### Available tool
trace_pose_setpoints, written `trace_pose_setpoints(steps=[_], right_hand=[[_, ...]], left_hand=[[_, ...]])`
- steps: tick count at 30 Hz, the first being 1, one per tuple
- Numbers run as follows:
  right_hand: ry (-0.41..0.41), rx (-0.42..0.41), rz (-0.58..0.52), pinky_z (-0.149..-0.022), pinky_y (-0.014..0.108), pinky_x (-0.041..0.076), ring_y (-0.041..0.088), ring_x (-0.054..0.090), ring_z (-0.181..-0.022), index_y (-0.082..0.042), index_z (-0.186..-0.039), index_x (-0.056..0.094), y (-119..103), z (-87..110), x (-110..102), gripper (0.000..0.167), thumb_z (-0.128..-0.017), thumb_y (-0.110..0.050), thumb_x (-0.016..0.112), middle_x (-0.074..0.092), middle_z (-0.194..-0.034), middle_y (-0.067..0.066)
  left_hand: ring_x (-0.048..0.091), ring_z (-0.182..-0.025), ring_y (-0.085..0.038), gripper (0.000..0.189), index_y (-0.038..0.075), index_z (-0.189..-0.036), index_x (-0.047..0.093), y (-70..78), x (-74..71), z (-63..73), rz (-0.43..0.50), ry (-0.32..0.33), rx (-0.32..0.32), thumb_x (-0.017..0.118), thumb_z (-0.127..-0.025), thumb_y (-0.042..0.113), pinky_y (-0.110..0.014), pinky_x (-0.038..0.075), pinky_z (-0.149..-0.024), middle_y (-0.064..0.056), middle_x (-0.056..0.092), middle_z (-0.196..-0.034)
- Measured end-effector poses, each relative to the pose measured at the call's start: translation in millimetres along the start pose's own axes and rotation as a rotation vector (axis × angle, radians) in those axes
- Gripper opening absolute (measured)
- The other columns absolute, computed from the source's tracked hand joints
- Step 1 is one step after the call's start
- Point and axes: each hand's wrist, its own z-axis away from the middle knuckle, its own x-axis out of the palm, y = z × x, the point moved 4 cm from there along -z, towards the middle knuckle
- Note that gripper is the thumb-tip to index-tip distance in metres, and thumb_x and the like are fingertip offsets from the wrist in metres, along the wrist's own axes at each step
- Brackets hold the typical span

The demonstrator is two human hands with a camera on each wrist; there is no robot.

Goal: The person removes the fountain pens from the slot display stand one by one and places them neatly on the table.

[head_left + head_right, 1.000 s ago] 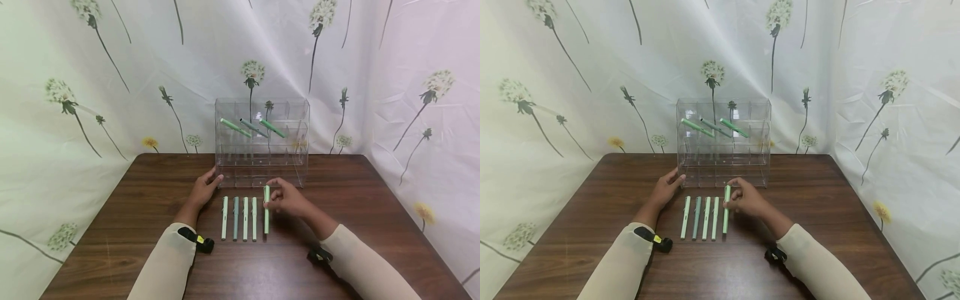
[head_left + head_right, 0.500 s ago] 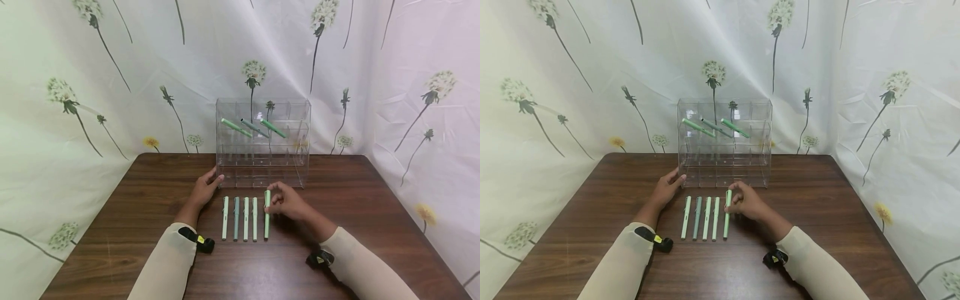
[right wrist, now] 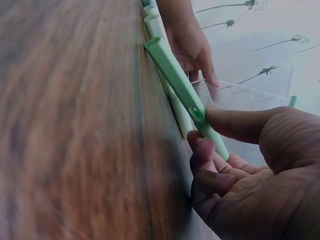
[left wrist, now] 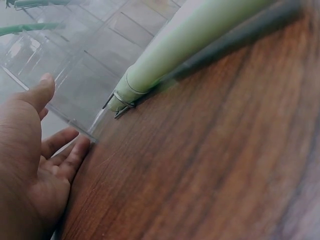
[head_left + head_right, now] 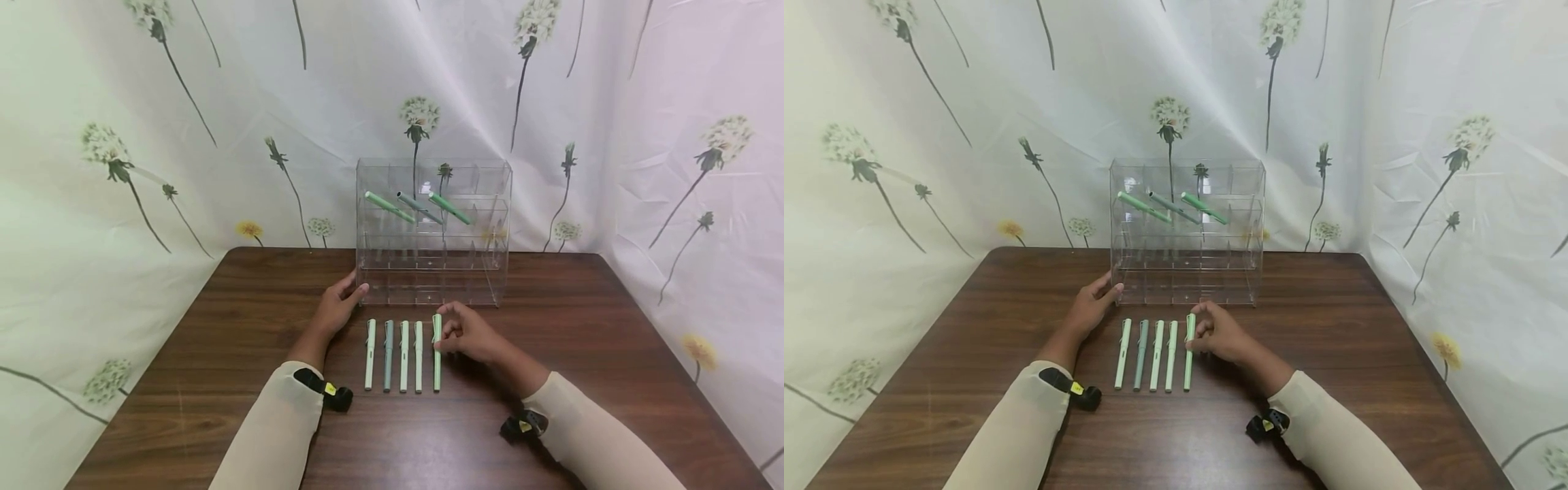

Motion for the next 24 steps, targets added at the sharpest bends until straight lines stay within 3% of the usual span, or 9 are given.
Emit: trace_pose_setpoints(steps=[6, 13, 24], right_hand=[[-0.015, -0.017, 0.018, -0.062, 0.029, 0.052, 0.015, 0.061, -0.075, 0.01, -0.155, 0.044, -0.6, 0.5, -0.1, 0.07, -0.095, 0.002, 0.08, 0.072, -0.096, 0.015], [0.007, -0.004, 0.027, -0.067, 0.024, 0.05, 0.017, 0.06, -0.083, 0.01, -0.149, 0.052, 0.5, -0.9, 0.6, 0.067, -0.091, 0.002, 0.085, 0.07, -0.107, 0.017], [0.033, 0.004, 0.034, -0.063, 0.023, 0.05, 0.016, 0.057, -0.081, 0.011, -0.144, 0.059, 0.0, -2.0, 1.3, 0.064, -0.087, 0.003, 0.087, 0.067, -0.118, 0.022]], left_hand=[[0.051, -0.155, -0.037, 0.069, 0.029, -0.17, 0.04, 0.4, 0.0, -0.1, -0.005, -0.004, -0.012, 0.066, -0.11, 0.048, -0.057, 0.04, -0.129, -0.013, 0.051, -0.169], [0.055, -0.152, -0.038, 0.069, 0.028, -0.17, 0.041, -0.4, -0.2, 0.0, -0.001, -0.003, -0.012, 0.066, -0.11, 0.048, -0.057, 0.041, -0.128, -0.016, 0.056, -0.165], [0.054, -0.152, -0.037, 0.069, 0.028, -0.17, 0.04, 0.0, -0.1, -0.5, 0.002, -0.001, -0.012, 0.066, -0.11, 0.047, -0.057, 0.041, -0.128, -0.016, 0.057, -0.164]])
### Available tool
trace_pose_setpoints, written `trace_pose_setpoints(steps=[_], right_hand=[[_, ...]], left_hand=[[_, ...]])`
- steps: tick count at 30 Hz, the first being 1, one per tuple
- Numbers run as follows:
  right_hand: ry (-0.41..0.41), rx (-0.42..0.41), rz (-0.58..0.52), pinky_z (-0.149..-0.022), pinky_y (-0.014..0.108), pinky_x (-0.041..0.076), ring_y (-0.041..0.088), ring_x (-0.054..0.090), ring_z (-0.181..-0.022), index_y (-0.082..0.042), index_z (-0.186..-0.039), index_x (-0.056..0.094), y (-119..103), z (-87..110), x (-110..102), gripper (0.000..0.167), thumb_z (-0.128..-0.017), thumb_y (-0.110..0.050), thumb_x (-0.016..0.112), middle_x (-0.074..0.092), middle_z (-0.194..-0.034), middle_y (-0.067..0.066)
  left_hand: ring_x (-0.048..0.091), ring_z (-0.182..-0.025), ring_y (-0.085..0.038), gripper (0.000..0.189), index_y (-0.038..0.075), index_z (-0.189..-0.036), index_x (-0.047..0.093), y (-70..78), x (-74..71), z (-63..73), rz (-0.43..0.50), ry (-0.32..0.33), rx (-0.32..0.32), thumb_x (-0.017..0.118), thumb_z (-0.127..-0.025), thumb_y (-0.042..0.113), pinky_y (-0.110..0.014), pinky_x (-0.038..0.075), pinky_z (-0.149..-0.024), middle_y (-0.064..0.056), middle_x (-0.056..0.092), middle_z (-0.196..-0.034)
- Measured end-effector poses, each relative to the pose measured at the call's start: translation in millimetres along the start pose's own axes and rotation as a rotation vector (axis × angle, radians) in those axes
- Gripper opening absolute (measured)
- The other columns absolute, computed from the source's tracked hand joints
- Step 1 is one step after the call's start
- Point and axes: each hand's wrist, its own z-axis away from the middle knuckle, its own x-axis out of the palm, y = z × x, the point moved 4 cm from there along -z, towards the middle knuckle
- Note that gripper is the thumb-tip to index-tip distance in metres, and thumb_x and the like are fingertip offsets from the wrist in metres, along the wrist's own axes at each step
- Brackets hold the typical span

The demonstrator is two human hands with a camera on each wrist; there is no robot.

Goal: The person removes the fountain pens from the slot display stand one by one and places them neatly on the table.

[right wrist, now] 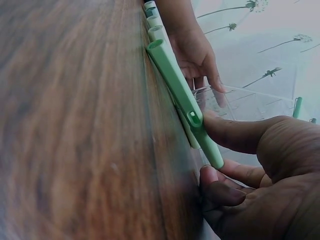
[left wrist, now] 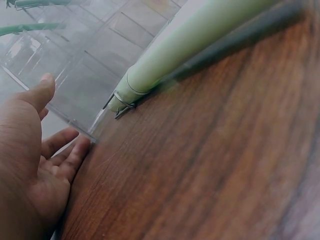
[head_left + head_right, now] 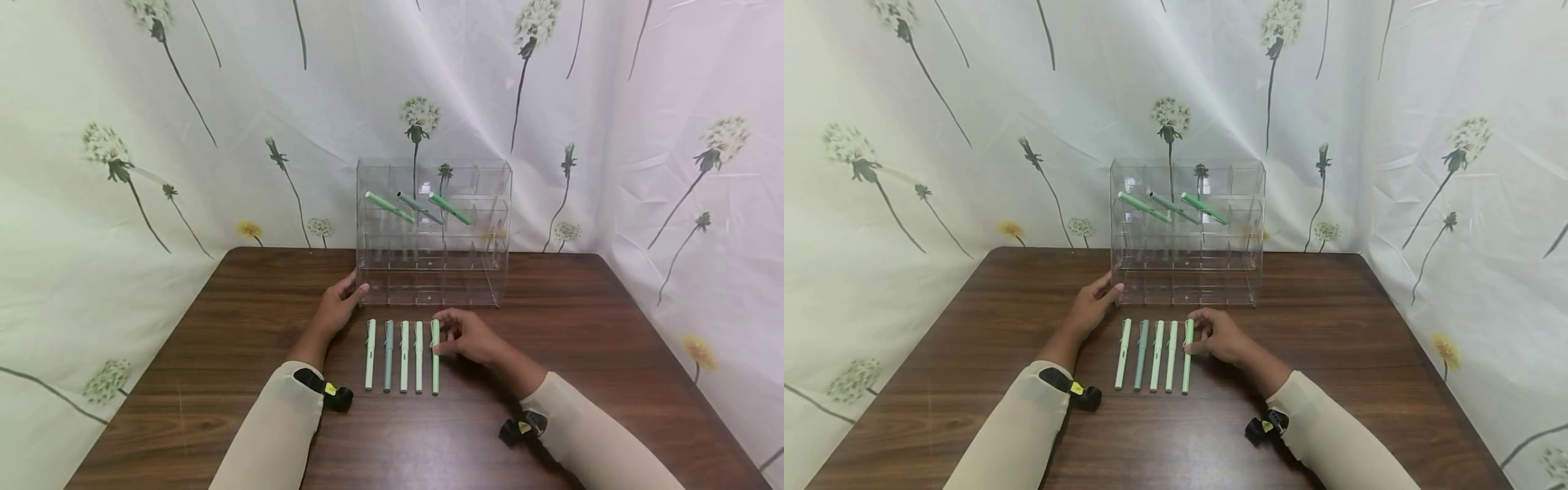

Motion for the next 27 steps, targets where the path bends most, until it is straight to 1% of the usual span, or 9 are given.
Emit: trace_pose_setpoints(steps=[4, 9, 14, 17, 19, 22, 24, 26, 27], right_hand=[[-0.006, 0.011, 0.015, -0.063, 0.024, 0.05, 0.016, 0.057, -0.08, 0.01, -0.144, 0.059, 1.6, -0.6, 0.2, 0.065, -0.088, 0.0, 0.088, 0.066, -0.121, 0.022], [-0.004, 0.029, 0.032, -0.064, 0.025, 0.05, 0.015, 0.057, -0.079, 0.009, -0.145, 0.06, 3.4, -2.1, 1.1, 0.066, -0.088, -0.004, 0.09, 0.066, -0.123, 0.022], [-0.003, 0.01, 0.027, -0.063, 0.025, 0.05, 0.014, 0.057, -0.079, 0.01, -0.142, 0.062, 3.9, -3.1, 1.8, 0.062, -0.088, -0.003, 0.089, 0.066, -0.12, 0.026], [-0.009, -0.005, 0.03, -0.063, 0.025, 0.049, 0.014, 0.057, -0.078, 0.01, -0.143, 0.061, 4.4, -2.6, 1.6, 0.062, -0.089, -0.003, 0.088, 0.066, -0.122, 0.026], [-0.02, -0.013, 0.031, -0.062, 0.025, 0.049, 0.014, 0.057, -0.075, 0.009, -0.146, 0.06, 4.6, -2.2, 1.5, 0.063, -0.09, -0.003, 0.088, 0.066, -0.118, 0.026], [-0.033, -0.009, 0.039, -0.06, 0.025, 0.046, 0.014, 0.055, -0.071, 0.005, -0.148, 0.061, 4.5, -1.4, 1.1, 0.064, -0.091, -0.004, 0.088, 0.068, -0.101, 0.018], [-0.039, -0.005, 0.04, -0.059, 0.025, 0.044, 0.014, 0.053, -0.069, 0.004, -0.147, 0.062, 4.2, -0.8, 0.8, 0.062, -0.091, -0.004, 0.087, 0.066, -0.087, 0.012], [-0.037, -0.001, 0.041, -0.058, 0.025, 0.043, 0.014, 0.052, -0.068, 0.003, -0.145, 0.064, 4.5, -0.8, 0.4, 0.059, -0.091, -0.004, 0.087, 0.063, -0.08, 0.006], [-0.033, 0.001, 0.04, -0.058, 0.025, 0.043, 0.015, 0.051, -0.067, 0.003, -0.144, 0.065, 4.7, -0.9, 0.2, 0.058, -0.091, -0.004, 0.087, 0.063, -0.079, 0.004]], left_hand=[[0.055, -0.152, -0.039, 0.069, 0.026, -0.171, 0.039, -0.6, 0.3, 0.1, -0.007, -0.001, 0.013, 0.065, -0.111, 0.046, -0.058, 0.043, -0.126, -0.017, 0.055, -0.166], [0.057, -0.149, -0.041, 0.068, 0.025, -0.172, 0.037, -1.2, 1.3, 0.6, 0.013, -0.015, 0.025, 0.064, -0.112, 0.044, -0.059, 0.047, -0.122, -0.018, 0.053, -0.167], [0.057, -0.149, -0.039, 0.067, 0.025, -0.171, 0.04, -1.3, 1.3, 1.0, 0.018, -0.004, 0.016, 0.065, -0.111, 0.043, -0.058, 0.048, -0.122, -0.017, 0.055, -0.166], [0.057, -0.149, -0.039, 0.067, 0.026, -0.171, 0.04, -1.1, 1.3, 1.1, 0.016, -0.004, 0.011, 0.065, -0.111, 0.043, -0.057, 0.047, -0.122, -0.017, 0.055, -0.166], [0.057, -0.149, -0.039, 0.068, 0.026, -0.171, 0.039, -0.8, 1.6, 0.9, 0.015, -0.006, 0.011, 0.065, -0.111, 0.044, -0.058, 0.047, -0.122, -0.017, 0.055, -0.166], [0.056, -0.15, -0.039, 0.068, 0.026, -0.171, 0.039, -0.8, 1.8, 0.4, 0.017, -0.008, 0.012, 0.065, -0.111, 0.044, -0.058, 0.047, -0.123, -0.017, 0.054, -0.167], [0.055, -0.151, -0.039, 0.068, 0.026, -0.171, 0.039, -1.1, 2.1, 0.0, 0.014, -0.009, 0.011, 0.065, -0.111, 0.045, -0.058, 0.046, -0.123, -0.016, 0.052, -0.168], [0.055, -0.151, -0.039, 0.068, 0.027, -0.171, 0.039, -1.5, 2.5, -0.6, 0.016, -0.009, 0.01, 0.065, -0.111, 0.045, -0.059, 0.046, -0.123, -0.015, 0.052, -0.168], [0.055, -0.152, -0.039, 0.068, 0.027, -0.171, 0.039, -1.6, 2.7, -0.7, 0.017, -0.01, 0.01, 0.065, -0.111, 0.046, -0.059, 0.046, -0.123, -0.015, 0.052, -0.168]])
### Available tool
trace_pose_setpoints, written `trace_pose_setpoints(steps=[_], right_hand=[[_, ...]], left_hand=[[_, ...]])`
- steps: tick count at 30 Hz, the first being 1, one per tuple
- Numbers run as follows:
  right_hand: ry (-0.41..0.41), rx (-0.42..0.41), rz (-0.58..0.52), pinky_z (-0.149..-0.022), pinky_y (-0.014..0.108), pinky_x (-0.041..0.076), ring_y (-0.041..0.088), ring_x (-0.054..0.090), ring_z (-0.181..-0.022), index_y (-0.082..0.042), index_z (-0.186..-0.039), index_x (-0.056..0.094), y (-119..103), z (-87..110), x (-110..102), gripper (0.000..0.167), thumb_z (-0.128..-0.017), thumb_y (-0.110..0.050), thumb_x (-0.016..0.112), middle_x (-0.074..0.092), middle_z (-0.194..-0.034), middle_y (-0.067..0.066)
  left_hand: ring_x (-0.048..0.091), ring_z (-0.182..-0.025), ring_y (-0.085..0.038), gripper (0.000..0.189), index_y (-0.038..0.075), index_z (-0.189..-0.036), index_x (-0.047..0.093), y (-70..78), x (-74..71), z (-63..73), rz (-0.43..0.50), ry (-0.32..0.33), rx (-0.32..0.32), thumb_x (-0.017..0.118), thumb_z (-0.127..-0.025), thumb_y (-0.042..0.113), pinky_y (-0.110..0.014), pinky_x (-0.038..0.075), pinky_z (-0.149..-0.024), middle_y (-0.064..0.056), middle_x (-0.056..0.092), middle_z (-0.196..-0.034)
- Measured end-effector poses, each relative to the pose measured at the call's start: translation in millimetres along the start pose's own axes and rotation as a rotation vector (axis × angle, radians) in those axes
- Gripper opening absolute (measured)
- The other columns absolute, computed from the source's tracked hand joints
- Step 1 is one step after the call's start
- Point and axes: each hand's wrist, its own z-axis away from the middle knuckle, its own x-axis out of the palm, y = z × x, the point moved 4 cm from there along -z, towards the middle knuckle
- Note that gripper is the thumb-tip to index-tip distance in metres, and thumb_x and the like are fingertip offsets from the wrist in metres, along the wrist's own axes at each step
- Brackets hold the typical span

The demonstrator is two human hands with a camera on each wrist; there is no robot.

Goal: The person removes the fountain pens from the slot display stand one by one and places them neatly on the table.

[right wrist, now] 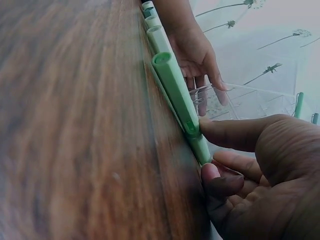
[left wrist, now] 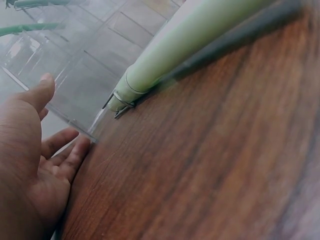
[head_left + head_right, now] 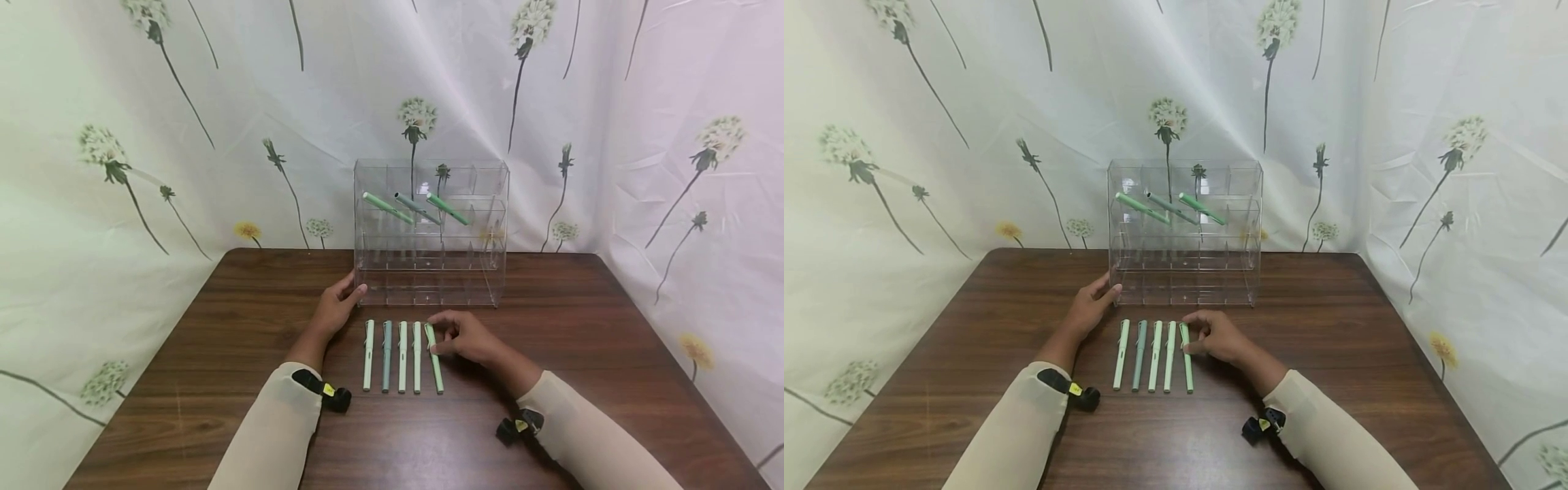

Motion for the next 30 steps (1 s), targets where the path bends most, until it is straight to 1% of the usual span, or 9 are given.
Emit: trace_pose_setpoints(steps=[12, 17, 24, 30], right_hand=[[0.039, -0.005, 0.019, -0.057, 0.025, 0.045, 0.014, 0.054, -0.068, 0.003, -0.138, 0.07, -0.4, -0.7, 1.6, 0.055, -0.088, -0.006, 0.09, 0.064, -0.079, 0.003], [0.045, -0.004, 0.016, -0.057, 0.024, 0.044, 0.014, 0.053, -0.067, 0.004, -0.138, 0.07, -1.7, 0.1, 2.1, 0.055, -0.088, -0.005, 0.09, 0.063, -0.077, 0.003], [0.056, 0.001, 0.007, -0.056, 0.024, 0.044, 0.014, 0.053, -0.067, 0.005, -0.138, 0.069, 0.0, -0.7, 1.8, 0.056, -0.087, -0.004, 0.091, 0.064, -0.078, 0.004], [0.054, -0.001, 0.003, -0.054, 0.025, 0.043, 0.014, 0.052, -0.063, 0.005, -0.138, 0.069, 1.1, -0.8, 1.7, 0.056, -0.087, -0.006, 0.091, 0.064, -0.074, 0.005]], left_hand=[[0.055, -0.151, -0.039, 0.069, 0.026, -0.171, 0.039, -0.1, -0.7, 0.3, -0.012, 0.003, 0.002, 0.065, -0.111, 0.046, -0.059, 0.046, -0.123, -0.016, 0.053, -0.167], [0.055, -0.152, -0.039, 0.069, 0.025, -0.171, 0.038, 0.3, -0.6, 0.8, -0.018, 0.002, 0.002, 0.065, -0.111, 0.046, -0.058, 0.045, -0.124, -0.016, 0.052, -0.168], [0.056, -0.15, -0.039, 0.069, 0.025, -0.171, 0.039, 2.4, -0.2, 1.0, -0.022, 0.006, 0.01, 0.064, -0.111, 0.046, -0.058, 0.046, -0.123, -0.017, 0.054, -0.166], [0.055, -0.151, -0.039, 0.07, 0.025, -0.171, 0.038, 4.2, -0.5, 2.2, -0.035, 0.002, 0.011, 0.064, -0.111, 0.047, -0.058, 0.044, -0.125, -0.017, 0.054, -0.166]])
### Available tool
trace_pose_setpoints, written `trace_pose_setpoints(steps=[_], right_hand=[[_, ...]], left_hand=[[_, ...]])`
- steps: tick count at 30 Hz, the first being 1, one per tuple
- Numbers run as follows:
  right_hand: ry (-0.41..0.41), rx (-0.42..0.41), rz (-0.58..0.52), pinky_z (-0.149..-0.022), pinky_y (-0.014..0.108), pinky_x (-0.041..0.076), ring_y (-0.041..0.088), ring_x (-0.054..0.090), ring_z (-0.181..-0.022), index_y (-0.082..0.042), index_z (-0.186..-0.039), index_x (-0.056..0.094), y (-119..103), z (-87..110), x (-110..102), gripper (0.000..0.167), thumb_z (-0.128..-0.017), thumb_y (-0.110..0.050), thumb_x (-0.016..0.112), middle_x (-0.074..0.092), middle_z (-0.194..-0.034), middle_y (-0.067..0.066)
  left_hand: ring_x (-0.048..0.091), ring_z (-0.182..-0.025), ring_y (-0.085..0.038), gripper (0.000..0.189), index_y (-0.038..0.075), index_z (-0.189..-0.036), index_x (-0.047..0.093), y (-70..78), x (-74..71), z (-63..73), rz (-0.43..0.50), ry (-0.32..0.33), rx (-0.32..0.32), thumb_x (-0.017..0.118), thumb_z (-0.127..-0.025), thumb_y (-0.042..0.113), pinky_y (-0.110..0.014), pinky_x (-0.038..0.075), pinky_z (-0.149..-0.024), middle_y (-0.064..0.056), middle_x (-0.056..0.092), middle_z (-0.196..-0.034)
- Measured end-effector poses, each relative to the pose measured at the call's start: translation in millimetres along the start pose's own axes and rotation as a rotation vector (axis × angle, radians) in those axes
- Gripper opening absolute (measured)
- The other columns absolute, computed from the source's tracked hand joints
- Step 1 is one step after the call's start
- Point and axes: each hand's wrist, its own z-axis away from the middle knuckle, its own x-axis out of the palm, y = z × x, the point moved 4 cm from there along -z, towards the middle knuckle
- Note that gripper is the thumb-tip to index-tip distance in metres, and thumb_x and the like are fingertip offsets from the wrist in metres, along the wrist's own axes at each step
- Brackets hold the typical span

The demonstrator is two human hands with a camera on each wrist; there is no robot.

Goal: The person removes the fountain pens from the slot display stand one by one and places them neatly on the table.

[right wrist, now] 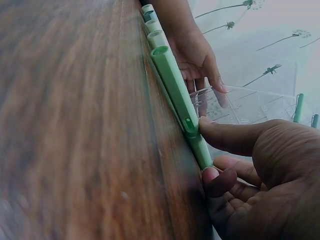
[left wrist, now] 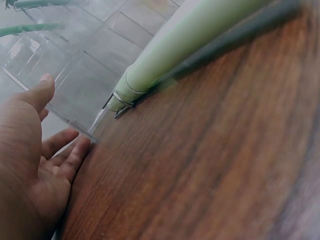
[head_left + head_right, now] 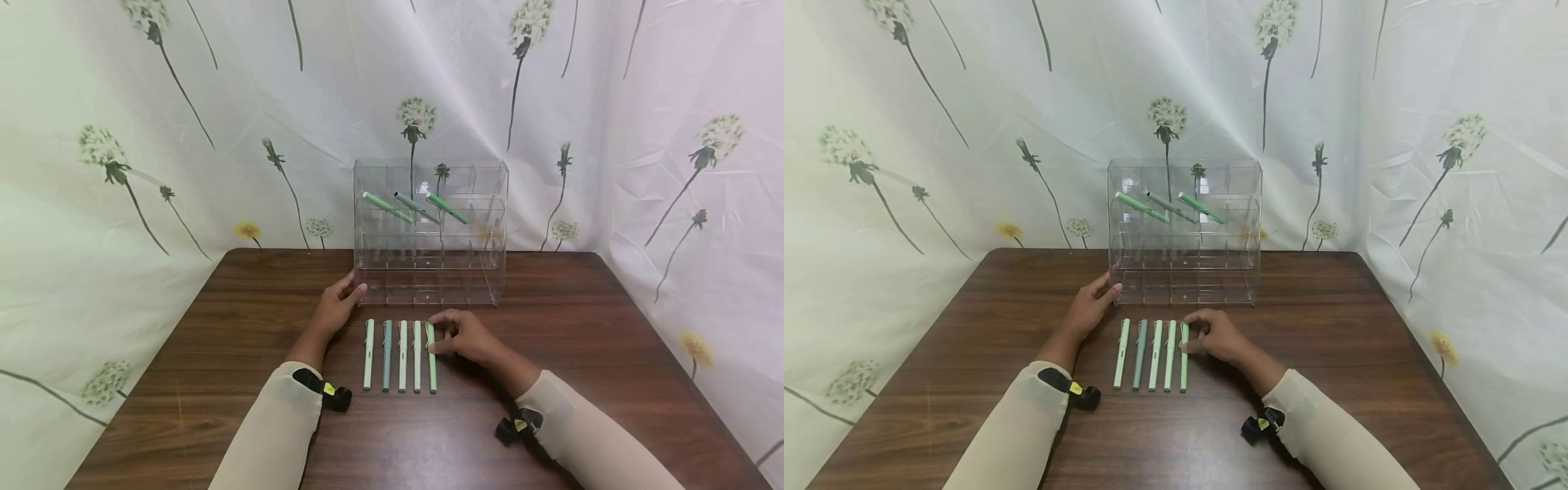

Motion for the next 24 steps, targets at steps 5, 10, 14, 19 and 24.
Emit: trace_pose_setpoints(steps=[5, 10, 14, 19, 24], right_hand=[[-0.001, -0.006, -0.004, -0.054, 0.025, 0.043, 0.014, 0.052, -0.062, 0.005, -0.137, 0.069, 1.6, -0.8, 0.2, 0.056, -0.087, -0.005, 0.091, 0.064, -0.073, 0.005], [-0.006, 0.0, -0.008, -0.054, 0.026, 0.044, 0.013, 0.052, -0.061, 0.004, -0.138, 0.069, 2.2, -0.7, 0.0, 0.056, -0.088, -0.007, 0.091, 0.064, -0.073, 0.005], [-0.011, 0.01, -0.009, -0.054, 0.026, 0.044, 0.012, 0.053, -0.06, 0.003, -0.139, 0.069, 3.0, -1.2, 0.3, 0.057, -0.088, -0.008, 0.091, 0.064, -0.074, 0.003], [-0.017, 0.019, -0.008, -0.055, 0.026, 0.044, 0.011, 0.053, -0.061, 0.002, -0.141, 0.067, 1.1, 0.1, -0.1, 0.058, -0.089, -0.009, 0.091, 0.064, -0.075, 0.002], [-0.011, 0.025, -0.019, -0.058, 0.026, 0.049, 0.013, 0.058, -0.071, 0.005, -0.143, 0.064, -3.3, 1.6, -1.5, 0.063, -0.087, -0.007, 0.092, 0.068, -0.089, 0.012]], left_hand=[[0.054, -0.152, -0.039, 0.071, 0.025, -0.172, 0.037, -0.3, -0.5, -0.1, -0.005, -0.005, -0.002, 0.063, -0.111, 0.049, -0.058, 0.043, -0.126, -0.016, 0.053, -0.167], [0.053, -0.153, -0.038, 0.071, 0.026, -0.172, 0.037, -0.5, -0.7, 0.1, -0.003, -0.008, -0.001, 0.063, -0.111, 0.05, -0.059, 0.043, -0.126, -0.015, 0.052, -0.168], [0.053, -0.153, -0.038, 0.071, 0.026, -0.172, 0.037, -1.1, -0.6, -0.3, -0.005, -0.006, 0.002, 0.063, -0.111, 0.05, -0.059, 0.043, -0.126, -0.015, 0.052, -0.168], [0.054, -0.152, -0.038, 0.07, 0.026, -0.172, 0.037, -1.0, -0.8, 0.0, -0.005, -0.008, -0.011, 0.063, -0.111, 0.049, -0.058, 0.043, -0.126, -0.016, 0.053, -0.168], [0.055, -0.151, -0.039, 0.069, 0.024, -0.172, 0.038, -0.2, -1.2, -1.0, 0.001, 0.0, -0.007, 0.064, -0.111, 0.046, -0.058, 0.044, -0.126, -0.017, 0.054, -0.166]])
